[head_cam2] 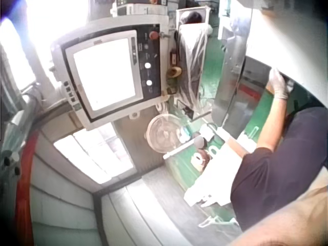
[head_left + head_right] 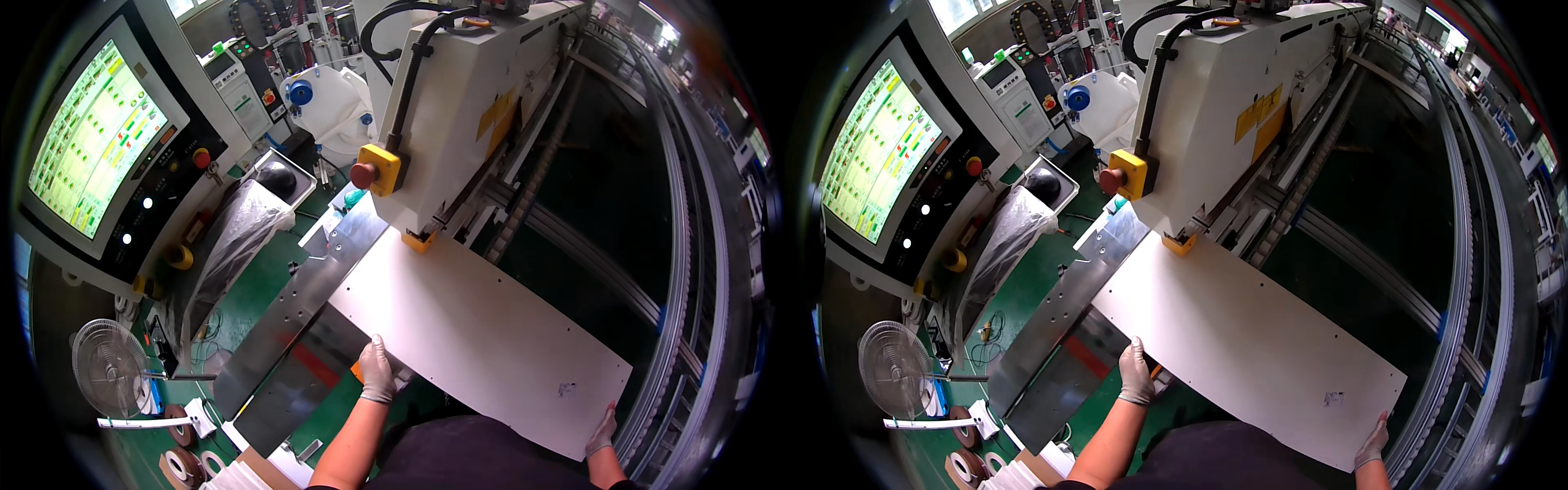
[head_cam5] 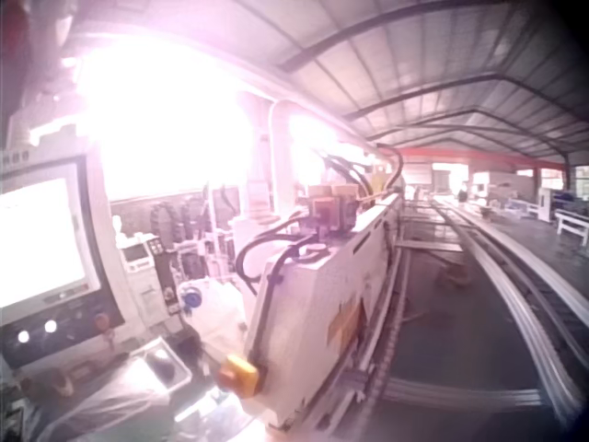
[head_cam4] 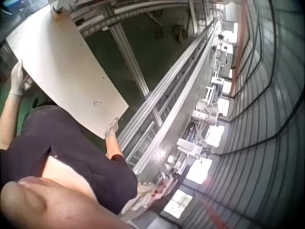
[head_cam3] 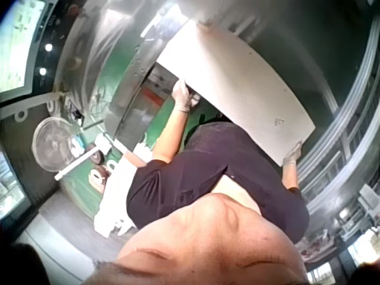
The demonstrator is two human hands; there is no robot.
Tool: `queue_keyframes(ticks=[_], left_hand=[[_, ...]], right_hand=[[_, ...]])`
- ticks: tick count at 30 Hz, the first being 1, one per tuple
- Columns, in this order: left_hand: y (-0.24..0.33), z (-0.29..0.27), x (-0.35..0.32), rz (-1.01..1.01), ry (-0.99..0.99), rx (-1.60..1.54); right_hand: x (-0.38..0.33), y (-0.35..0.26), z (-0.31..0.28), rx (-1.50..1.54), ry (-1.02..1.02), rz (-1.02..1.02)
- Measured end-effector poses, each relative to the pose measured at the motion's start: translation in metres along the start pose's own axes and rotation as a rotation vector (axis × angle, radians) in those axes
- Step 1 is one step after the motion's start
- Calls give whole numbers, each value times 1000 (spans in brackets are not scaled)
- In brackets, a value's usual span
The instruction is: The person picks up white rectangular panels from a stack, carries them to a machine, and places them onto the machine's platform one at a time. The person repeats this process for several panels, moving between the stack and the machine.
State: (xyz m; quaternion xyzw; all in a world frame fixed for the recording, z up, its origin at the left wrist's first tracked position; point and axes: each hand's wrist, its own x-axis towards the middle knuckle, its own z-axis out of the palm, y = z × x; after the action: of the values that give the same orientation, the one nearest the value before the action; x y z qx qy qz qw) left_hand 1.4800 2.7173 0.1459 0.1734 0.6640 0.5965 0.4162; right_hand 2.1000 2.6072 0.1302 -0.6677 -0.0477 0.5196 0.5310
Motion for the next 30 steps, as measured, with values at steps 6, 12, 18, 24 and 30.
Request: queue_keyframes(ticks=[6,12,18,24,30], left_hand=[[7,55,35,96,-28,285],[53,138,41,-143,-106,-241],[47,161,79,-221,-127,-198],[41,105,-12,354,-324,899],[5,-35,-115,662,0,1398]], right_hand=[[53,-35,14,52,-155,-29],[111,-61,30,-420,29,-471],[80,-92,138,-1301,360,-726],[46,-40,205,-1363,-38,-1284],[-20,49,309,-1232,-1214,-688]])
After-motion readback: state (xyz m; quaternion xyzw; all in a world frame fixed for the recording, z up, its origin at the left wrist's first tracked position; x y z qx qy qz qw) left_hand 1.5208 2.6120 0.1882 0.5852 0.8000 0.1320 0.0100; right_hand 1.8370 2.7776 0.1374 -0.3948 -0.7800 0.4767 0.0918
